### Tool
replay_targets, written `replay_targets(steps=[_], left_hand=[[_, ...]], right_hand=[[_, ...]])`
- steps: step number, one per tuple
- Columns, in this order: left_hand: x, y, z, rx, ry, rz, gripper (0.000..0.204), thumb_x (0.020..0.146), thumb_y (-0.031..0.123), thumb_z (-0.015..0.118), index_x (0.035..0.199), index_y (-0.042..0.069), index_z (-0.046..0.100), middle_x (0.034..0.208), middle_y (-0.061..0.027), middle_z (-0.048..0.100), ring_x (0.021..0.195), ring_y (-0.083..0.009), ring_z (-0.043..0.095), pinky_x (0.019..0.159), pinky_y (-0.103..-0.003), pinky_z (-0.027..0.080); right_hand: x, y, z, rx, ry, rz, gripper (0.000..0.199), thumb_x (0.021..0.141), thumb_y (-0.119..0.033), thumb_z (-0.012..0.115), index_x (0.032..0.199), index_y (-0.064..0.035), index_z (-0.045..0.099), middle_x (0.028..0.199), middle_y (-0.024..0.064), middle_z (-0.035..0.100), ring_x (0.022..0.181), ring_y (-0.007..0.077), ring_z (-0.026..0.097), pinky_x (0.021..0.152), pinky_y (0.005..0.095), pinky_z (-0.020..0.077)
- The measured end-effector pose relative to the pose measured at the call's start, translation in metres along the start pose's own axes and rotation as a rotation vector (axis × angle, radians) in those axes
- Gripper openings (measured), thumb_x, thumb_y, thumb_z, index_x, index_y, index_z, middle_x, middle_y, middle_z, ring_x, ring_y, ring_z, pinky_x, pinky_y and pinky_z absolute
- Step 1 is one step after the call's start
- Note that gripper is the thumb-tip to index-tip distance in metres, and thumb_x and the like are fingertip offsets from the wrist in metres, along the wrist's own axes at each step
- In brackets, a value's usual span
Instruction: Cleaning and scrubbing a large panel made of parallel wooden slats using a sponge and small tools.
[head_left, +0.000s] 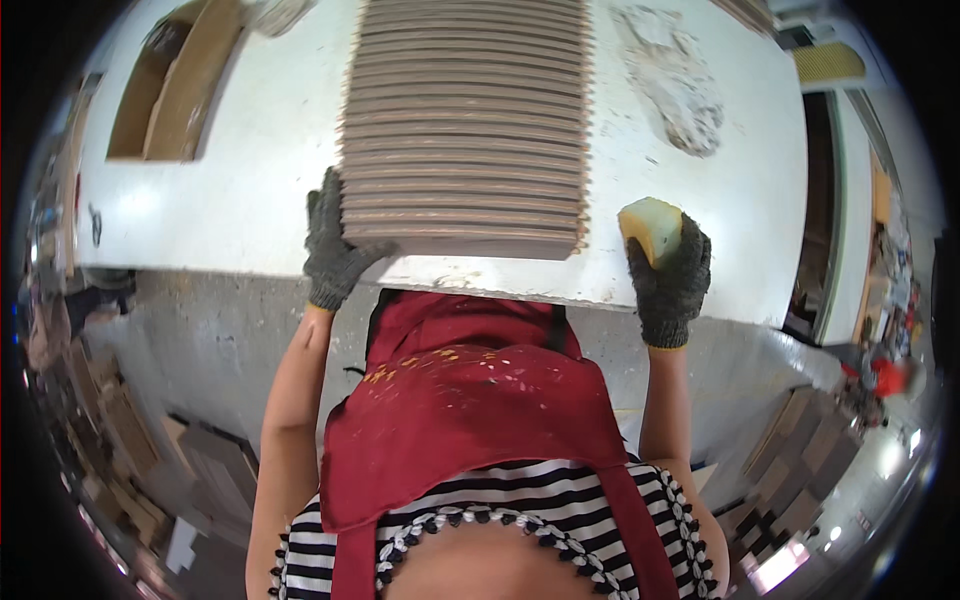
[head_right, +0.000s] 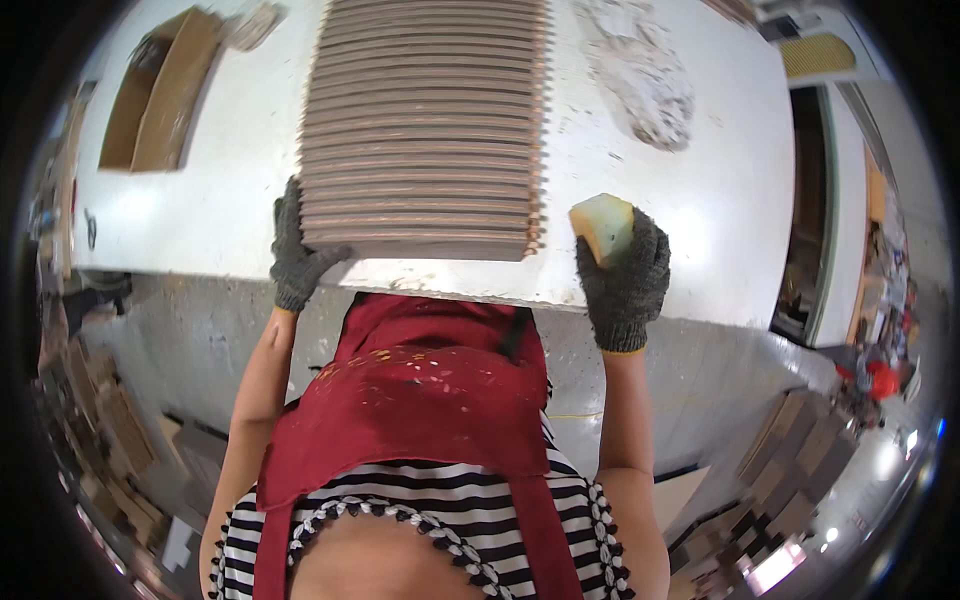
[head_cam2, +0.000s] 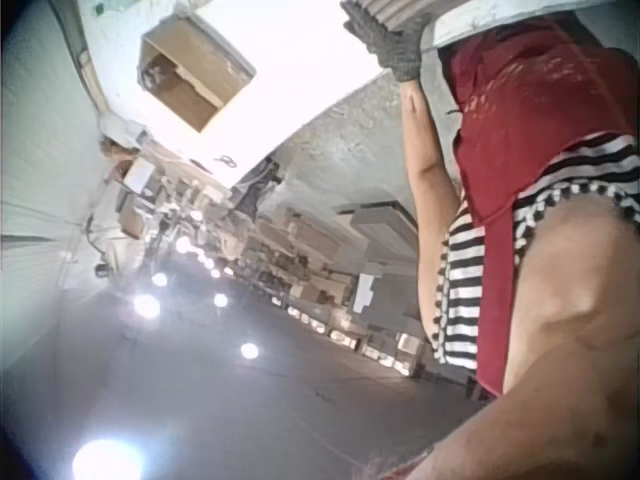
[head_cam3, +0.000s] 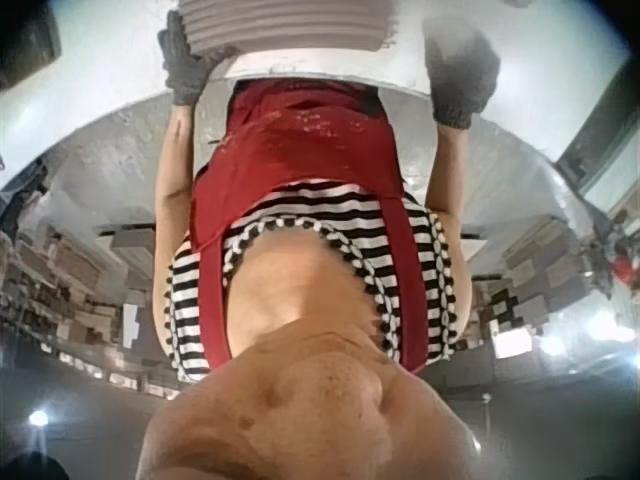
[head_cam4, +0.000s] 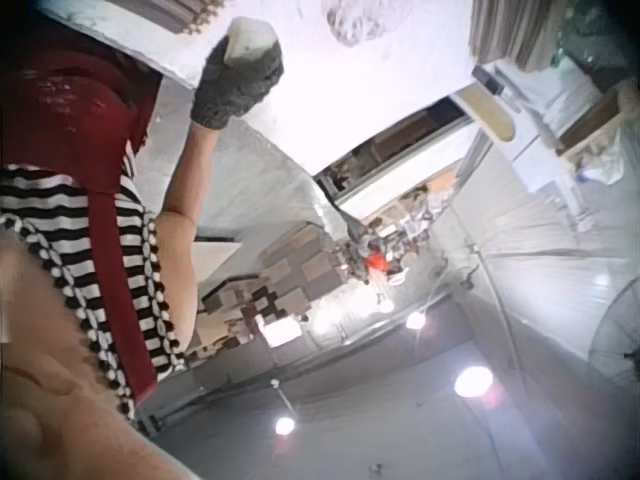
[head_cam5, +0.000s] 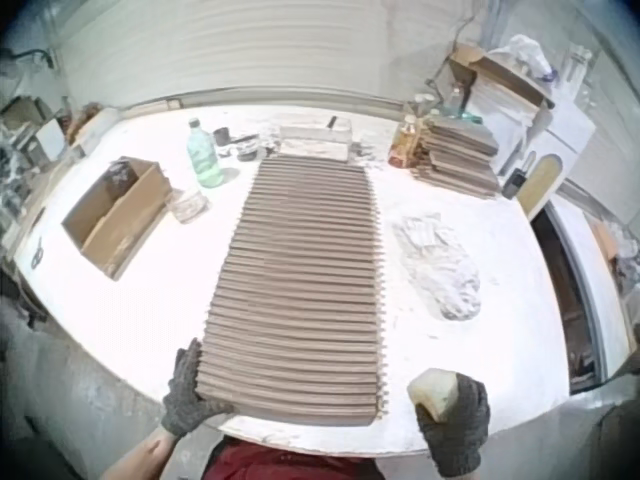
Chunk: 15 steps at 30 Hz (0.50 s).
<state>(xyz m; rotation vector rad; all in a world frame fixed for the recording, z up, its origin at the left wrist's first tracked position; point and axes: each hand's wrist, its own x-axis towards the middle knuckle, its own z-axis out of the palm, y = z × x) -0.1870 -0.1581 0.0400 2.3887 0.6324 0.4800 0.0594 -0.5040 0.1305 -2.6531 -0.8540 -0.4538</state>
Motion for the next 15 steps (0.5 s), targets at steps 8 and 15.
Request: replay_targets(steps=[8,15], left_hand=[[-0.034,0.016,0.02,0.006,0.149,-0.124,0.108,0.065,0.045,0.088,0.149,0.0,0.037,0.148,-0.0176,0.047,0.141,-0.035,0.039,0.118,-0.052,0.02],[-0.035,0.006,0.024,0.051,0.221,-0.028,0.099,0.071,0.043,0.085,0.149,0.003,0.039,0.144,-0.0186,0.051,0.141,-0.0374,0.039,0.118,-0.058,0.014]], right_hand=[[0.0,-0.14,0.045,0.489,-0.191,-0.43,0.068,0.073,-0.032,0.083,0.129,-0.0076,0.053,0.111,0.0128,0.061,0.101,0.0345,0.06,0.089,0.0458,0.0477],[-0.002,-0.181,0.058,0.506,-0.348,-0.508,0.067,0.071,-0.032,0.079,0.13,-0.0094,0.056,0.116,0.0146,0.059,0.103,0.0335,0.059,0.089,0.0493,0.0463]])
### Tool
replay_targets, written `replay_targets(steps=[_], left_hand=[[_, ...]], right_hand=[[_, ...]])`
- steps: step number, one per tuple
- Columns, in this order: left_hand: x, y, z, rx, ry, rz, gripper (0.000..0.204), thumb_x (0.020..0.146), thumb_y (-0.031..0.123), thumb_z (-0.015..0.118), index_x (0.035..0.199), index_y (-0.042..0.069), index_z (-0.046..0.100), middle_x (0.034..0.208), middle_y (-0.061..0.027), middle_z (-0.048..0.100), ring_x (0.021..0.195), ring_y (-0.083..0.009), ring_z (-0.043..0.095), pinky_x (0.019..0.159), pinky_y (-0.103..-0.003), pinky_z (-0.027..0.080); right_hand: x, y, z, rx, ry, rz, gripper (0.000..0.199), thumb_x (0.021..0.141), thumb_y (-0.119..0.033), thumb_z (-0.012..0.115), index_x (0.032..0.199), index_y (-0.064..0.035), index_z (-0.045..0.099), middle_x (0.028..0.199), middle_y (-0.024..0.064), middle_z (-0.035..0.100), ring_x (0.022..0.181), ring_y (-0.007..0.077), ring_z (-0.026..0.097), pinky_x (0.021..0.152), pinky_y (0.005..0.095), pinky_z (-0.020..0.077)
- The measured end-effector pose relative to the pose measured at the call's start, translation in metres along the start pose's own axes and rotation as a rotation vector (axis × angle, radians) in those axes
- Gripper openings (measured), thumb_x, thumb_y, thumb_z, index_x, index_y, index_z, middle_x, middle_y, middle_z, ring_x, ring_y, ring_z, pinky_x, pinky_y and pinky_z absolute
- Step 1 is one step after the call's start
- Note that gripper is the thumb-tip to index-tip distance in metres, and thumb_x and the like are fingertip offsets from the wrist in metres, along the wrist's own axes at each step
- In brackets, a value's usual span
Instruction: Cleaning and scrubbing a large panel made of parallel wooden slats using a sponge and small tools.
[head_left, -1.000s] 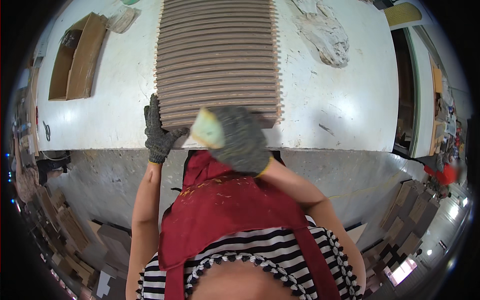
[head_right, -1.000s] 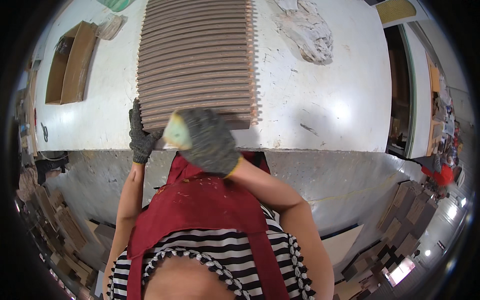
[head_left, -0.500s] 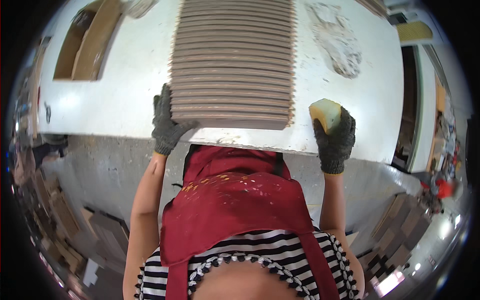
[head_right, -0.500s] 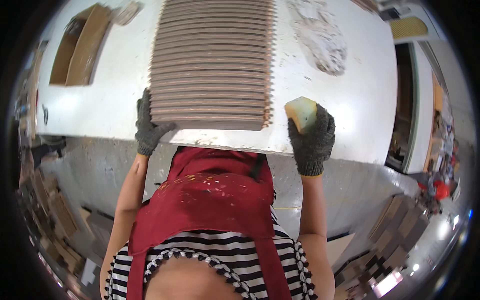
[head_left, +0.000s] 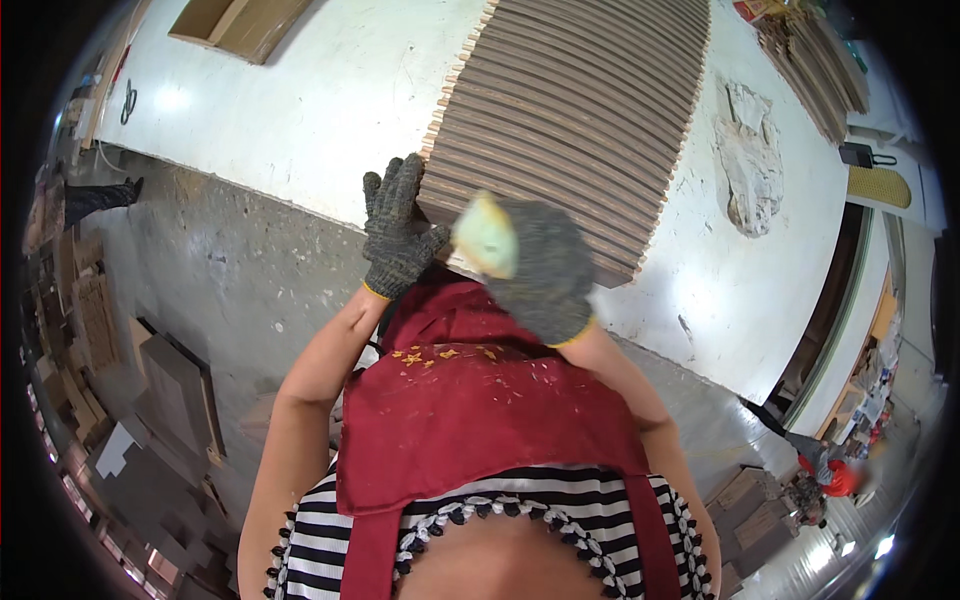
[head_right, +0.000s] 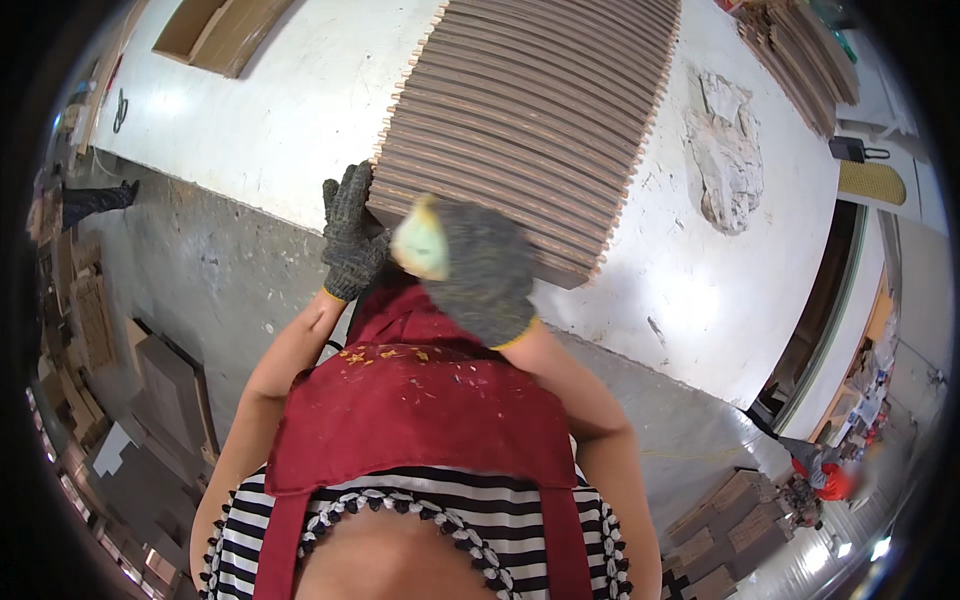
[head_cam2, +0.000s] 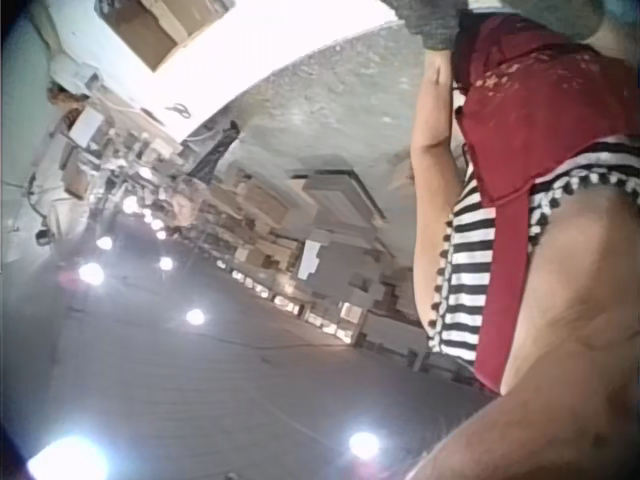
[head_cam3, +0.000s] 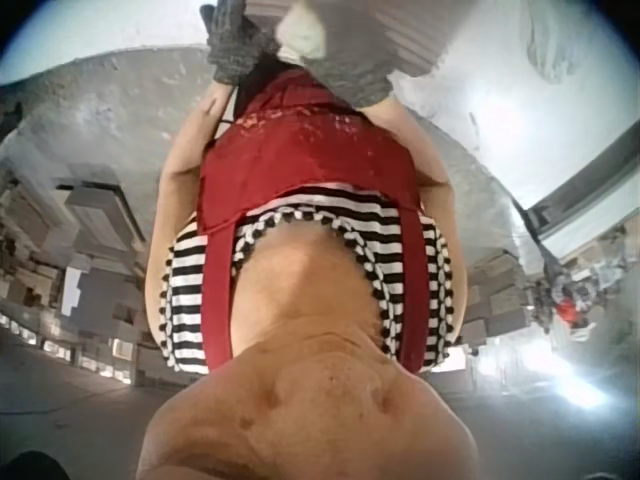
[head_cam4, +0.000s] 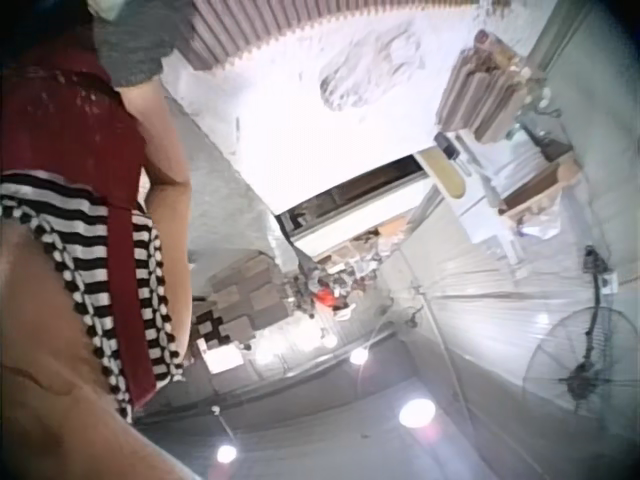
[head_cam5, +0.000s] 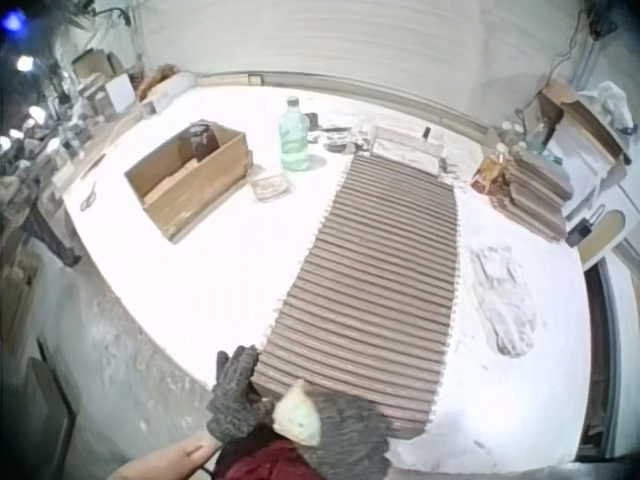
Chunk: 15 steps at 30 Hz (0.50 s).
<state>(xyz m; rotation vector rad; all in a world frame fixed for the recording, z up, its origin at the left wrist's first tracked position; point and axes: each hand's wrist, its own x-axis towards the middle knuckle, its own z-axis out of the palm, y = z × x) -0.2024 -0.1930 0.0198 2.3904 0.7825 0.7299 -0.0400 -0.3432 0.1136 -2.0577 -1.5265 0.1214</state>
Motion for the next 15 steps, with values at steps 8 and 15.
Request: replay_targets(steps=[8,15], left_hand=[[0.002,0.008,-0.012,0.03,-0.045,-0.042,0.094,0.074,0.03,0.084,0.15,0.001,0.036,0.146,-0.0172,0.05,0.142,-0.0368,0.039,0.12,-0.053,0.016],[-0.002,0.004,-0.008,-0.141,0.074,-0.124,0.077,0.079,0.029,0.08,0.143,0.003,0.047,0.132,-0.0162,0.061,0.131,-0.0378,0.051,0.118,-0.054,0.022]], right_hand=[[-0.02,0.078,-0.105,-0.48,0.169,0.242,0.048,0.072,-0.025,0.084,0.112,-0.0061,0.064,0.098,0.0144,0.066,0.087,0.0361,0.064,0.079,0.0444,0.0527],[0.028,0.014,-0.017,0.133,0.067,-0.34,0.051,0.073,-0.023,0.08,0.117,-0.0057,0.061,0.106,0.0137,0.065,0.095,0.0336,0.064,0.086,0.0443,0.051]])
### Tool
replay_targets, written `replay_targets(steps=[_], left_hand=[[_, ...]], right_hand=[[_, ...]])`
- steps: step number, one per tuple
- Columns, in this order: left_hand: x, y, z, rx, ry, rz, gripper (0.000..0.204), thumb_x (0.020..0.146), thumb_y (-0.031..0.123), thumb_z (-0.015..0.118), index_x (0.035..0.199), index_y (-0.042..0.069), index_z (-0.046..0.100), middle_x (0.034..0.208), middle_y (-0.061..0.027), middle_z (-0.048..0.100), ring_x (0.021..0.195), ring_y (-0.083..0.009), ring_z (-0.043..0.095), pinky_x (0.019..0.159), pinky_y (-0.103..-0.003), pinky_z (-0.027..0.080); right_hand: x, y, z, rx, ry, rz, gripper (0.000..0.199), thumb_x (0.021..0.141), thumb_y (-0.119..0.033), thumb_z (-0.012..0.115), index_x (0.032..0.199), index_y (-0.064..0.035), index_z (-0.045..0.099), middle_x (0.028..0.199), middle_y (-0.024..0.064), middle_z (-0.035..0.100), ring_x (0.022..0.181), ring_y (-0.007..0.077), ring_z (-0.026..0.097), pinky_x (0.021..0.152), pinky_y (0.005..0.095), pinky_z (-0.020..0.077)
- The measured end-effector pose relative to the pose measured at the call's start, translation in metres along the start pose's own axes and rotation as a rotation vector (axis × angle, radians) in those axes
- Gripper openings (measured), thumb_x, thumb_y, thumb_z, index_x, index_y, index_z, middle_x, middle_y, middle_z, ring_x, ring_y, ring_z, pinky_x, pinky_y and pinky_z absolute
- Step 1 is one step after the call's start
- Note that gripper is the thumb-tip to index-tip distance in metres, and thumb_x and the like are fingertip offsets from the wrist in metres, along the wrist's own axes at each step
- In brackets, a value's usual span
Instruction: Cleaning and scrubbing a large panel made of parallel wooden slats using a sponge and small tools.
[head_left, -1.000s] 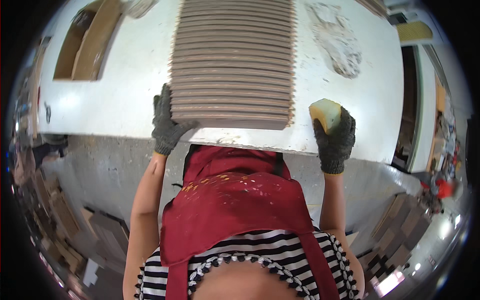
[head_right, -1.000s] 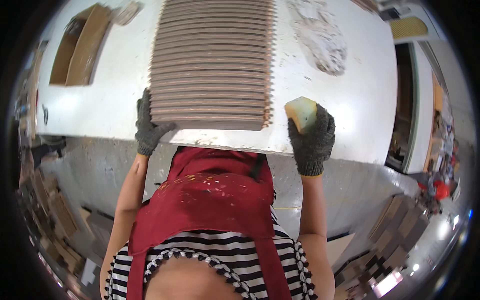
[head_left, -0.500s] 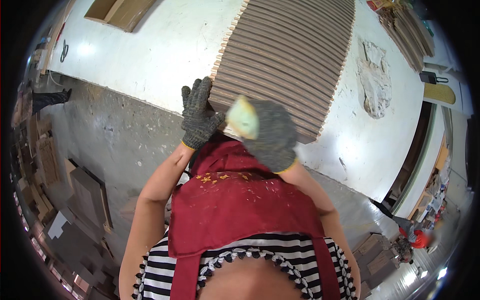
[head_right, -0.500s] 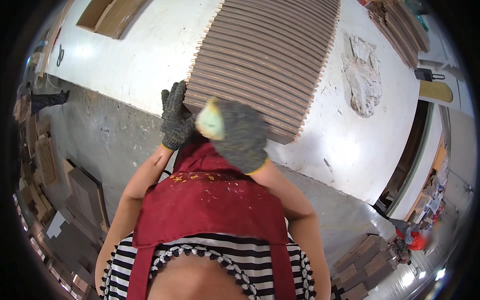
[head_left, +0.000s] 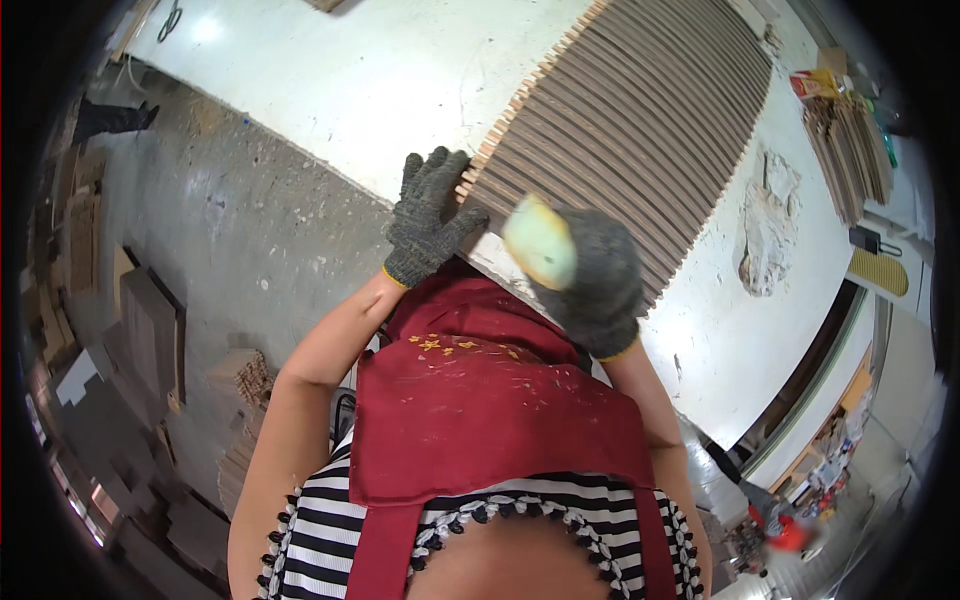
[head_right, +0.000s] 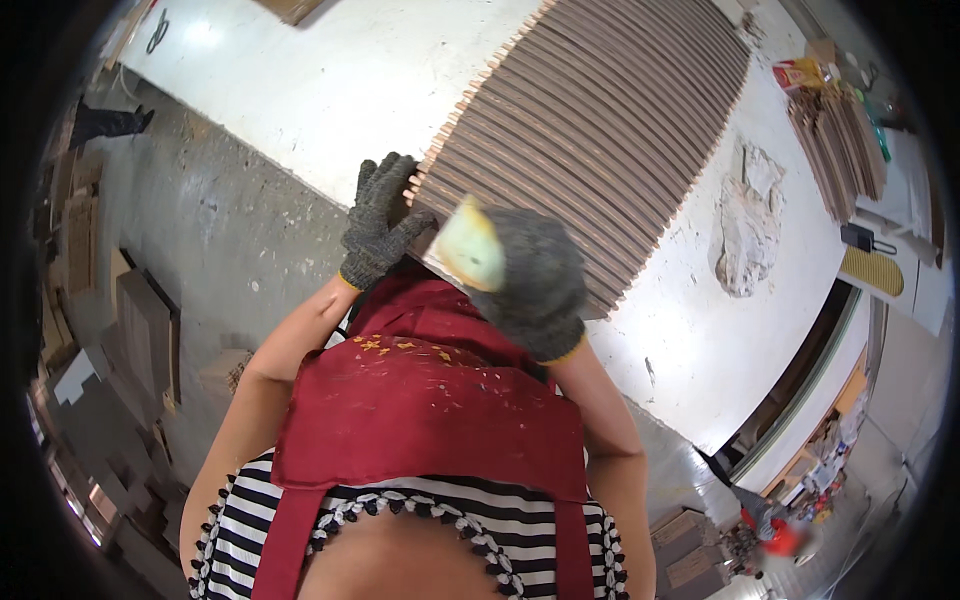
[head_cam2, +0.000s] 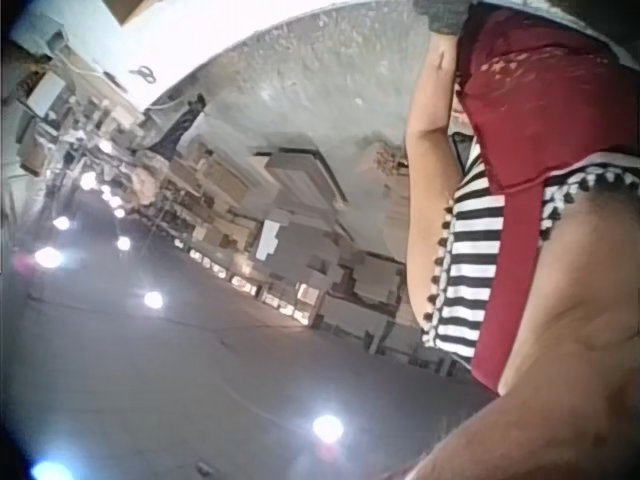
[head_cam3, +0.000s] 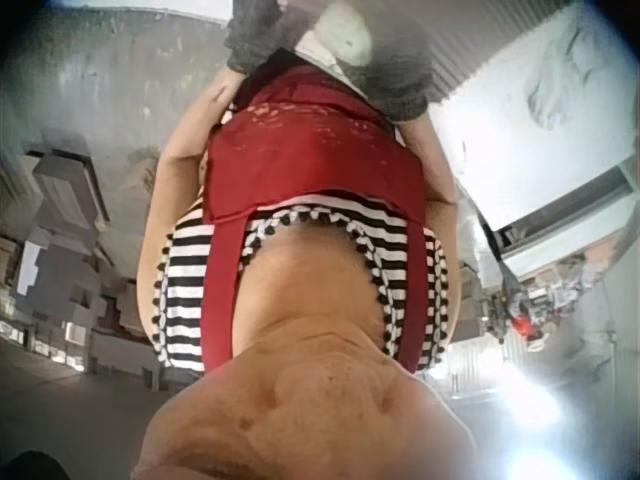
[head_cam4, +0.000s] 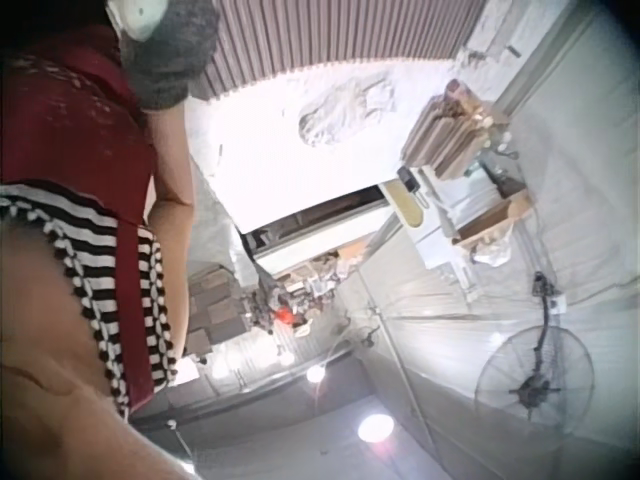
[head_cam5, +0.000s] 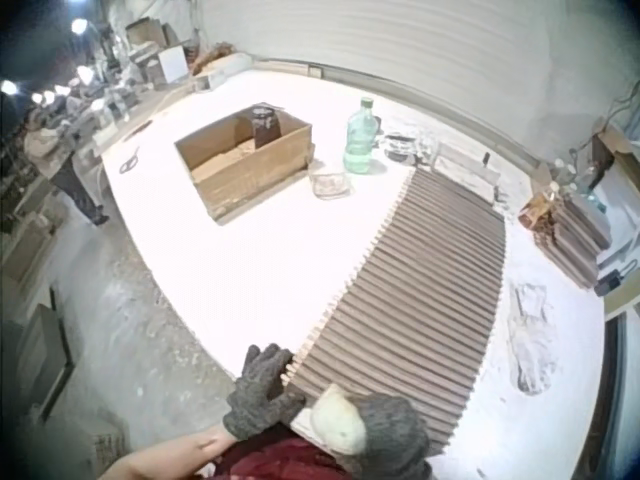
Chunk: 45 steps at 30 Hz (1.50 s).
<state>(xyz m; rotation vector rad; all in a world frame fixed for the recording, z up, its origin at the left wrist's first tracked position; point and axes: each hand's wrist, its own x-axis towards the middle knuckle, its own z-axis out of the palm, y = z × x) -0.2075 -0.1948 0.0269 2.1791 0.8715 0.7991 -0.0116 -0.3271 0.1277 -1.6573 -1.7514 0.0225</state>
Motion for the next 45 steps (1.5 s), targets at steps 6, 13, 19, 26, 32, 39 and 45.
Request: replay_targets(steps=[6,13,19,26,32,39,45], left_hand=[[-0.002,-0.005,0.0,0.099,-0.025,-0.014,0.073,0.079,0.033,0.08,0.142,0.008,0.052,0.134,-0.0144,0.06,0.139,-0.0335,0.044,0.119,-0.054,0.022],[0.003,0.006,-0.013,0.183,-0.04,-0.037,0.071,0.08,0.034,0.079,0.142,0.009,0.053,0.127,-0.0138,0.063,0.131,-0.0352,0.05,0.118,-0.056,0.022],[-0.005,-0.016,-0.003,0.229,-0.06,0.048,0.066,0.082,0.034,0.076,0.14,0.011,0.055,0.123,-0.0138,0.064,0.129,-0.0345,0.051,0.118,-0.057,0.021],[-0.003,-0.008,-0.006,0.112,-0.002,0.019,0.067,0.077,0.037,0.08,0.136,0.012,0.059,0.114,-0.0135,0.067,0.128,-0.0325,0.053,0.118,-0.057,0.021],[-0.008,-0.018,0.0,0.128,0.02,0.036,0.068,0.076,0.039,0.079,0.135,0.01,0.059,0.116,-0.0149,0.067,0.127,-0.0322,0.054,0.118,-0.057,0.021],[-0.005,-0.007,-0.006,0.115,0.047,0.046,0.07,0.079,0.036,0.078,0.135,0.002,0.055,0.124,-0.0213,0.063,0.127,-0.038,0.054,0.116,-0.059,0.025],[0.0,-0.008,-0.007,0.139,-0.059,-0.04,0.084,0.075,0.044,0.082,0.14,0.002,0.051,0.132,-0.019,0.06,0.131,-0.0361,0.05,0.117,-0.057,0.023]], right_hand=[[0.022,0.018,0.005,-0.089,-0.18,0.015,0.054,0.071,-0.022,0.081,0.118,-0.0048,0.062,0.106,0.0151,0.065,0.095,0.0336,0.063,0.084,0.0456,0.0511],[0.037,0.042,-0.034,-0.291,-0.093,0.241,0.059,0.07,-0.036,0.087,0.113,-0.0031,0.062,0.103,0.0155,0.065,0.09,0.0357,0.064,0.082,0.0448,0.052],[0.056,-0.003,0.032,0.12,-0.235,-0.177,0.058,0.07,-0.022,0.083,0.121,-0.0038,0.063,0.11,0.0147,0.066,0.099,0.0317,0.063,0.09,0.0437,0.05],[0.08,0.051,-0.022,-0.332,-0.158,0.245,0.054,0.073,-0.033,0.085,0.112,-0.003,0.062,0.096,0.0162,0.064,0.089,0.0351,0.062,0.082,0.045,0.0503],[0.065,-0.008,0.027,0.099,-0.295,-0.163,0.053,0.073,-0.021,0.08,0.121,-0.005,0.063,0.108,0.0143,0.067,0.099,0.0338,0.064,0.09,0.0451,0.0497],[0.105,0.02,0.026,-0.089,-0.27,-0.084,0.055,0.074,-0.032,0.082,0.117,-0.0047,0.063,0.104,0.0169,0.065,0.094,0.0339,0.063,0.086,0.0441,0.0502],[0.128,0.091,-0.024,-0.494,-0.069,0.154,0.058,0.074,-0.035,0.084,0.115,-0.0022,0.061,0.1,0.0167,0.065,0.09,0.0329,0.063,0.081,0.0427,0.0524]])
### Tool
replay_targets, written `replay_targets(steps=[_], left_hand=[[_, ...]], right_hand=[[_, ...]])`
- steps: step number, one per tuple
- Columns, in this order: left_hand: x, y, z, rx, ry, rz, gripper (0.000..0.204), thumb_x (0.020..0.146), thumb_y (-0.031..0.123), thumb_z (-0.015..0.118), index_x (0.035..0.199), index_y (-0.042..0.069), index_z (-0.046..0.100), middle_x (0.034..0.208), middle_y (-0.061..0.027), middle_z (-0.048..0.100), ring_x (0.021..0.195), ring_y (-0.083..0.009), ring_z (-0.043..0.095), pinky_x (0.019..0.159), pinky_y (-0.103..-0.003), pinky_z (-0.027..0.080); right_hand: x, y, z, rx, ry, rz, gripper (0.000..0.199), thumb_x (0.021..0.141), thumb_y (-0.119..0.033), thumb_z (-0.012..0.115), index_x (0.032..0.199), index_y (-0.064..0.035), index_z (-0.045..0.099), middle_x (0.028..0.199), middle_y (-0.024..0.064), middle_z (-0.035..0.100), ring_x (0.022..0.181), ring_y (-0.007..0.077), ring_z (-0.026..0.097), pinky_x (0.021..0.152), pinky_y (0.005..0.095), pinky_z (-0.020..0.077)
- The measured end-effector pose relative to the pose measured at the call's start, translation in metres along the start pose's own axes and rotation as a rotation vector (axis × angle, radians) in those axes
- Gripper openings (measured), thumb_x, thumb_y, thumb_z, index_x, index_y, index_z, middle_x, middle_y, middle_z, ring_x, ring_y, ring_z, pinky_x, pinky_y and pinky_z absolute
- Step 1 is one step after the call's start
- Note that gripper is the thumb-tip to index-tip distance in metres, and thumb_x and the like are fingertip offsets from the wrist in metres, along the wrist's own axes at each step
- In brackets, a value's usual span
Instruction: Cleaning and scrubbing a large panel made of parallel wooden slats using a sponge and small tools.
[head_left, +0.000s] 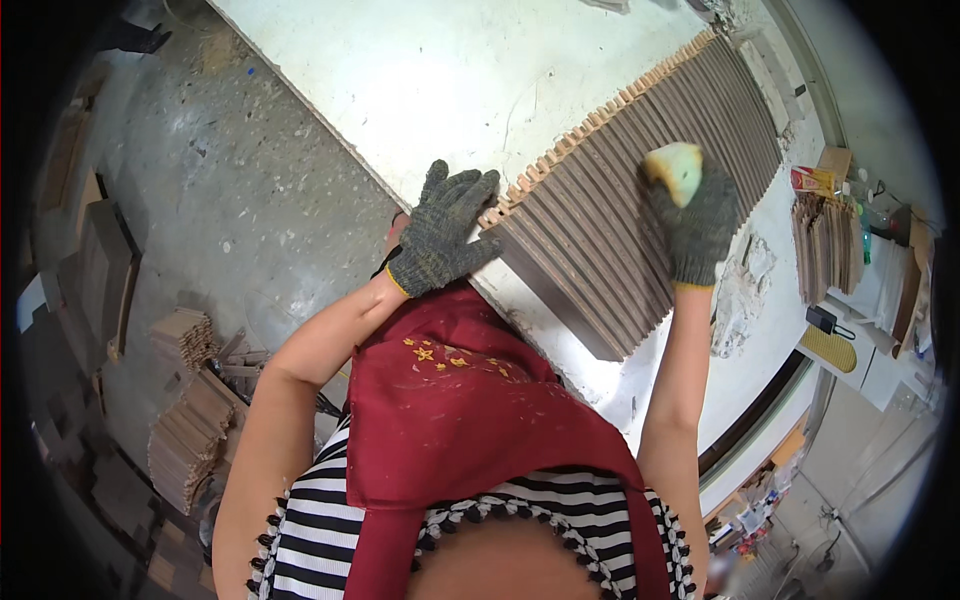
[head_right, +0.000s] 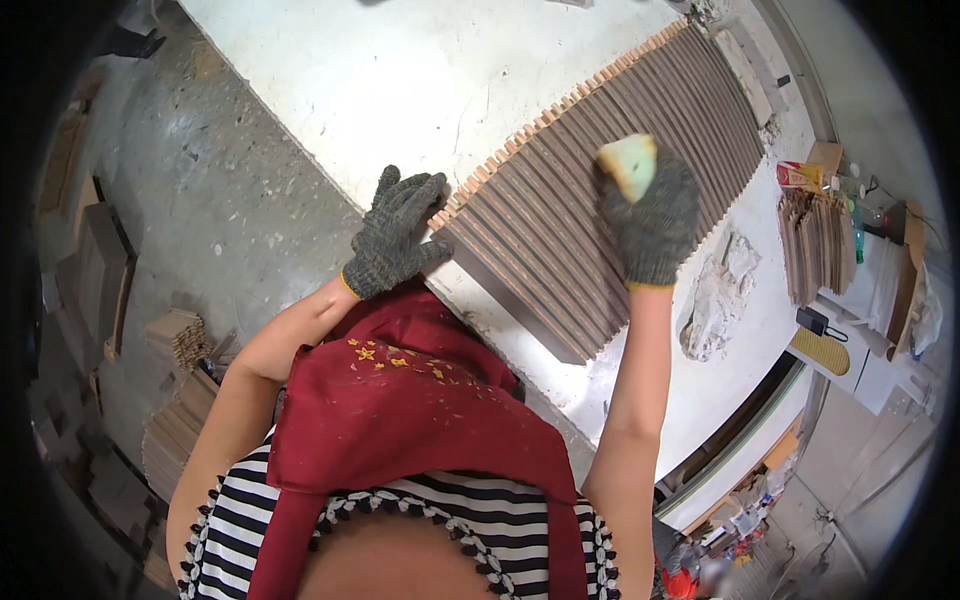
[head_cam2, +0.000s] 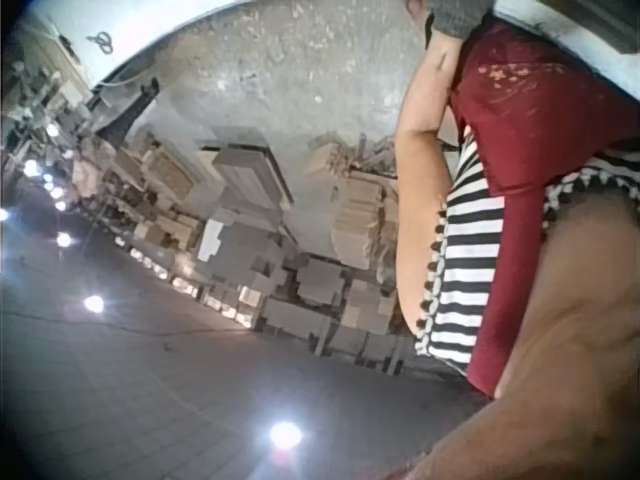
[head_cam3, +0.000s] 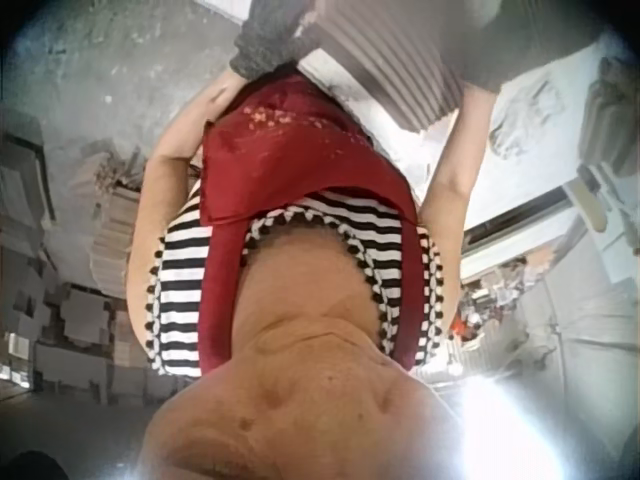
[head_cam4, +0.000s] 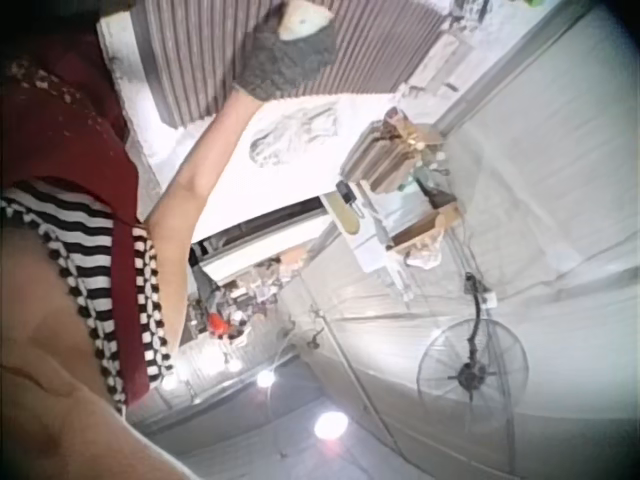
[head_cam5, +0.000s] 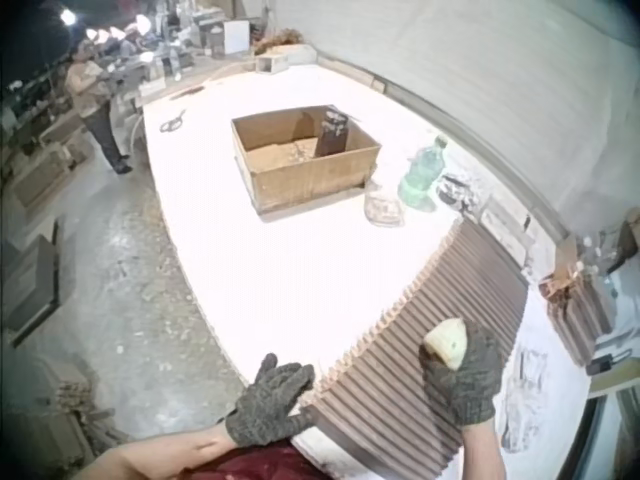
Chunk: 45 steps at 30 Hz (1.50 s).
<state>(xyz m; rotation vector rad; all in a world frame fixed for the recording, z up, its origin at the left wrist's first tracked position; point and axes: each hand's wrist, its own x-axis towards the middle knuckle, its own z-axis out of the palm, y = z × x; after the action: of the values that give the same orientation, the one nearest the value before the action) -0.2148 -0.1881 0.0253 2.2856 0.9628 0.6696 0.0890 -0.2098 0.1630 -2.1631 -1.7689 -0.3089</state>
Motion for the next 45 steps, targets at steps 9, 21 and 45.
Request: replay_targets(steps=[9,21,45], left_hand=[[0.038,-0.006,-0.014,-0.029,-0.152,0.162,0.098,0.066,0.054,0.084,0.144,0.007,0.047,0.146,-0.0179,0.048,0.14,-0.0422,0.038,0.119,-0.059,0.019],[0.039,-0.01,-0.012,0.076,-0.181,0.192,0.101,0.065,0.059,0.083,0.143,0.005,0.048,0.146,-0.018,0.049,0.14,-0.0413,0.039,0.118,-0.06,0.019],[0.078,-0.009,-0.015,0.003,-0.375,0.348,0.121,0.061,0.065,0.083,0.153,0.006,0.032,0.157,-0.022,0.032,0.148,-0.0468,0.021,0.119,-0.061,0.012]], right_hand=[[-0.021,-0.065,0.029,0.489,-0.213,-0.421,0.055,0.074,-0.023,0.077,0.123,-0.005,0.061,0.109,0.0182,0.065,0.1,0.0358,0.062,0.091,0.0455,0.0493],[-0.03,-0.063,0.017,0.628,-0.155,-0.485,0.052,0.073,-0.027,0.083,0.116,-0.0049,0.065,0.104,0.0147,0.066,0.096,0.0328,0.064,0.088,0.0441,0.0514],[-0.025,0.13,-0.018,-0.107,-0.041,0.379,0.053,0.074,-0.035,0.079,0.112,-0.0025,0.062,0.102,0.0177,0.066,0.095,0.0348,0.064,0.08,0.0455,0.0519]])
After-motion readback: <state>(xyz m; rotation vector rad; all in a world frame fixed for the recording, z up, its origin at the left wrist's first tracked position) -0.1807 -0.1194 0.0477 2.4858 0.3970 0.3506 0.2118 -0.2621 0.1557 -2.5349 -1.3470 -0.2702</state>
